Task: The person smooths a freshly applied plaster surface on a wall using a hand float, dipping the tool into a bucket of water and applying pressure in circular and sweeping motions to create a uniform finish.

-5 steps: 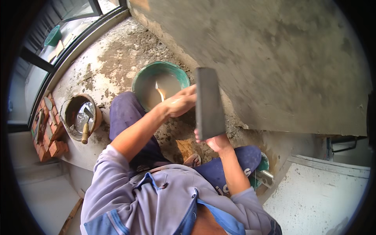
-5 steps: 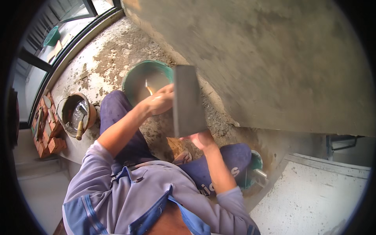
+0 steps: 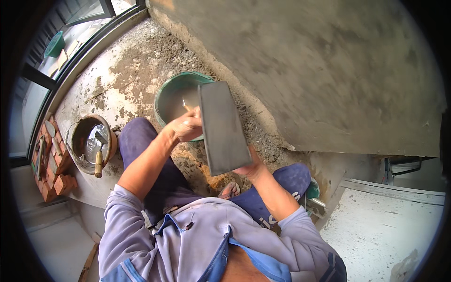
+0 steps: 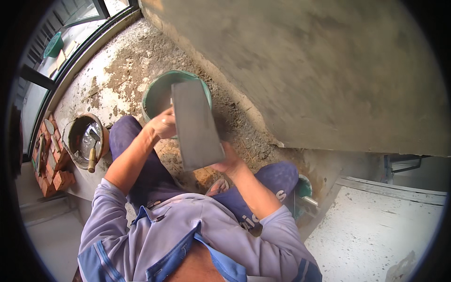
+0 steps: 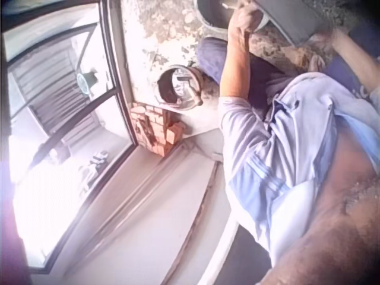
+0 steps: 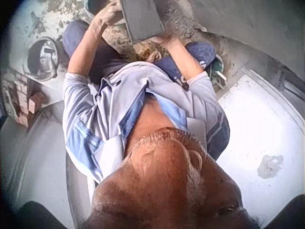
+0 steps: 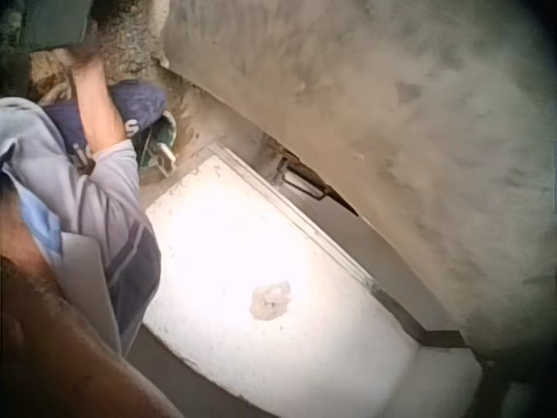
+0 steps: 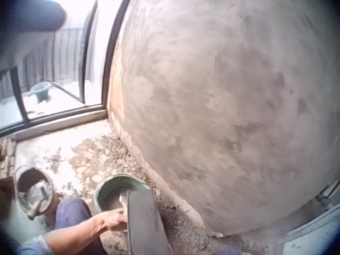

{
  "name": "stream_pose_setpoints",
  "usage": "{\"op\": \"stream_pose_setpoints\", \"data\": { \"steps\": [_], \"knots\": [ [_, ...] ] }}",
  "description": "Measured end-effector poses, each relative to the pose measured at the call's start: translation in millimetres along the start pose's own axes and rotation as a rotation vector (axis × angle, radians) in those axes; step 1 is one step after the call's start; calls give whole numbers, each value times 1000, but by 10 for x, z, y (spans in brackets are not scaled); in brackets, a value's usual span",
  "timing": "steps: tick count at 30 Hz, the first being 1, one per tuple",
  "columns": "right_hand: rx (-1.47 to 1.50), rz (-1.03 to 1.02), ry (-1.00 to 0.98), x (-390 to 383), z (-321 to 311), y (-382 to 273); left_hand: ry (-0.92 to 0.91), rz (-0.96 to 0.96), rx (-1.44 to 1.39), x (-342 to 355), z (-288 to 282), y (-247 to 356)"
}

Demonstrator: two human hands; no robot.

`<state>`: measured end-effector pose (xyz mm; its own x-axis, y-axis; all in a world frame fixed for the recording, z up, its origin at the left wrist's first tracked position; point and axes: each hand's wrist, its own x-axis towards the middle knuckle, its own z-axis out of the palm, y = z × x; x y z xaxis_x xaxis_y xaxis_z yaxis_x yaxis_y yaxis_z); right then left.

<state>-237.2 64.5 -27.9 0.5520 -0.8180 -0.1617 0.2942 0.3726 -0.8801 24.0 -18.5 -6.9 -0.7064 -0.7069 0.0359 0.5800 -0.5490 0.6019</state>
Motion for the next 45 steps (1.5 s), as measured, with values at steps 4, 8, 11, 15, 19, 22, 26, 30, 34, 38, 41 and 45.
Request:
{"op": "stream_pose_setpoints", "data": {
  "steps": [4,8,11,15,19,22,26,30,34,38,41,45],
  "knots": [
    [-635,-168,117,293,2,-168,169,-152,691,-39,35,577],
    [-786,168,78,1039,694,-1569,464,90,1131,-435,-1251,1540],
    [-1916,68,-220,1406,404,-1615,764,211,1115,-622,-1828,2302],
    [-2158,-71,-445,1687,260,-778,920,252,1109,-436,-1719,2755],
    [-2198,-258,-656,1712,-190,-246,676,262,1215,-284,-2076,2617],
    [-2104,-65,-613,1523,108,-569,810,297,1151,-666,-2141,2194],
    [-1895,17,-369,850,-46,-1085,991,-28,1096,-706,-2458,1965],
    [-2174,-170,58,226,172,-1939,1005,124,1144,-604,-2640,1741],
    [-2596,-628,383,-233,168,-2961,854,172,1236,-155,-2710,1642],
    [-2888,-833,603,-84,191,-3706,794,334,1326,326,-2439,1609],
    [-2952,-794,606,127,84,-3710,795,417,1419,526,-2326,1531],
    [-3012,-523,218,76,-311,-3046,920,481,1468,513,-2315,1612]
  ]
}}
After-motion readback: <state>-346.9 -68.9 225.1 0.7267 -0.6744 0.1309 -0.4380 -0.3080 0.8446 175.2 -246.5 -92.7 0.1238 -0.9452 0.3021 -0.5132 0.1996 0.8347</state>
